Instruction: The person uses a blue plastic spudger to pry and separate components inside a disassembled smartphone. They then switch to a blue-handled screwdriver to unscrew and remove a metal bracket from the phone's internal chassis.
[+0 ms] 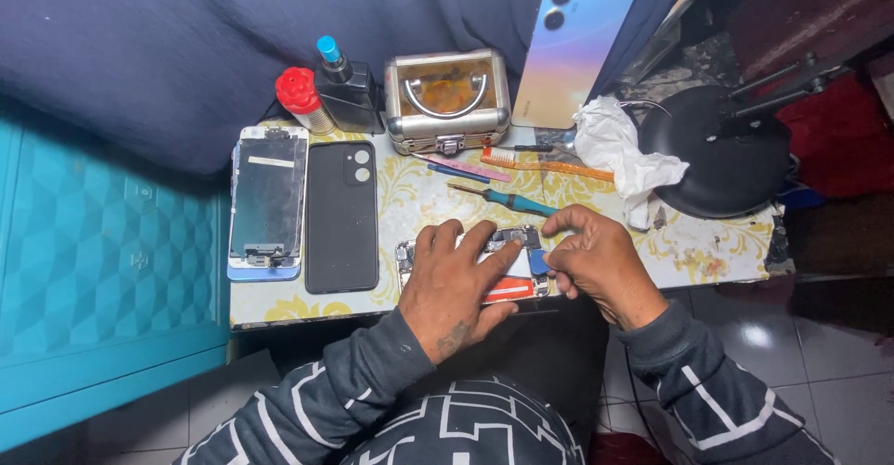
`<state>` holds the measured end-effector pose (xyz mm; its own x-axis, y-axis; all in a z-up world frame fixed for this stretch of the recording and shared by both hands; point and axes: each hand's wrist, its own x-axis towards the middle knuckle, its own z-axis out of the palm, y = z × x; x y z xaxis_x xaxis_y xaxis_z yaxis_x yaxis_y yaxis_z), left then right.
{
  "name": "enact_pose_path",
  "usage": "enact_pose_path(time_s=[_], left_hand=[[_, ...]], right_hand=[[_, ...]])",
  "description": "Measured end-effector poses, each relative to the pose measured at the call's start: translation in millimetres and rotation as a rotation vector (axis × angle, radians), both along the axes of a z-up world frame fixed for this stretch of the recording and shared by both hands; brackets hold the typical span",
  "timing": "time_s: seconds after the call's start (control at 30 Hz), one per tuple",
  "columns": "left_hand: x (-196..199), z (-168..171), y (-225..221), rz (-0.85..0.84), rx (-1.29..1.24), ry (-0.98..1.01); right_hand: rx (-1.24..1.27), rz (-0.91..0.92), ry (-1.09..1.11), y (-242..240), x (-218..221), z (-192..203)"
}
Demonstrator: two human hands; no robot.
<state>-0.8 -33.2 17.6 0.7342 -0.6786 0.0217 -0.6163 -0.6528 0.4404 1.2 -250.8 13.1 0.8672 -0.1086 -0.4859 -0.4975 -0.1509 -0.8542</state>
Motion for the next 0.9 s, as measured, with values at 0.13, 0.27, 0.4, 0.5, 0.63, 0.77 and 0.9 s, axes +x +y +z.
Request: enact_pose_path(time_s=[0.13, 0.27, 0.4, 0.5, 0.63, 0.77, 0.9], left_hand=[[0.9, 5.1, 0.5, 0.004, -0.017, 0.012], [0.4, 5.0, 0.0, 0.007, -0.012, 0.017], [-0.8, 6.4, 0.9, 0.017, -0.018, 0.018], [0.0, 9.2, -0.2, 0.016, -0.002, 0.044], [-0.3, 7.3, -0.4, 0.021, -0.009, 0.048], [0.8, 7.6, -0.7, 0.021, -0.007, 0.043], [0.6, 8.6, -0.9, 0.023, -0.013, 0.060]], right_hand=[[0.005, -0.012, -0.018, 1.5, 0.6, -3.5], [-0.012, -0.012, -0.023, 4.3, 1.1, -0.6], [0.001, -0.004, -0.021, 1.2, 2.2, -6.4], [-0.003, 0.008, 0.003, 1.5, 2.2, -1.9], [-0.020, 0.000, 0.009, 1.6, 1.7, 0.5], [0.001, -0.017, 0.008, 1.0, 3.7, -1.2], [-0.009, -0.023, 0.007, 3.6, 3.8, 3.8]])
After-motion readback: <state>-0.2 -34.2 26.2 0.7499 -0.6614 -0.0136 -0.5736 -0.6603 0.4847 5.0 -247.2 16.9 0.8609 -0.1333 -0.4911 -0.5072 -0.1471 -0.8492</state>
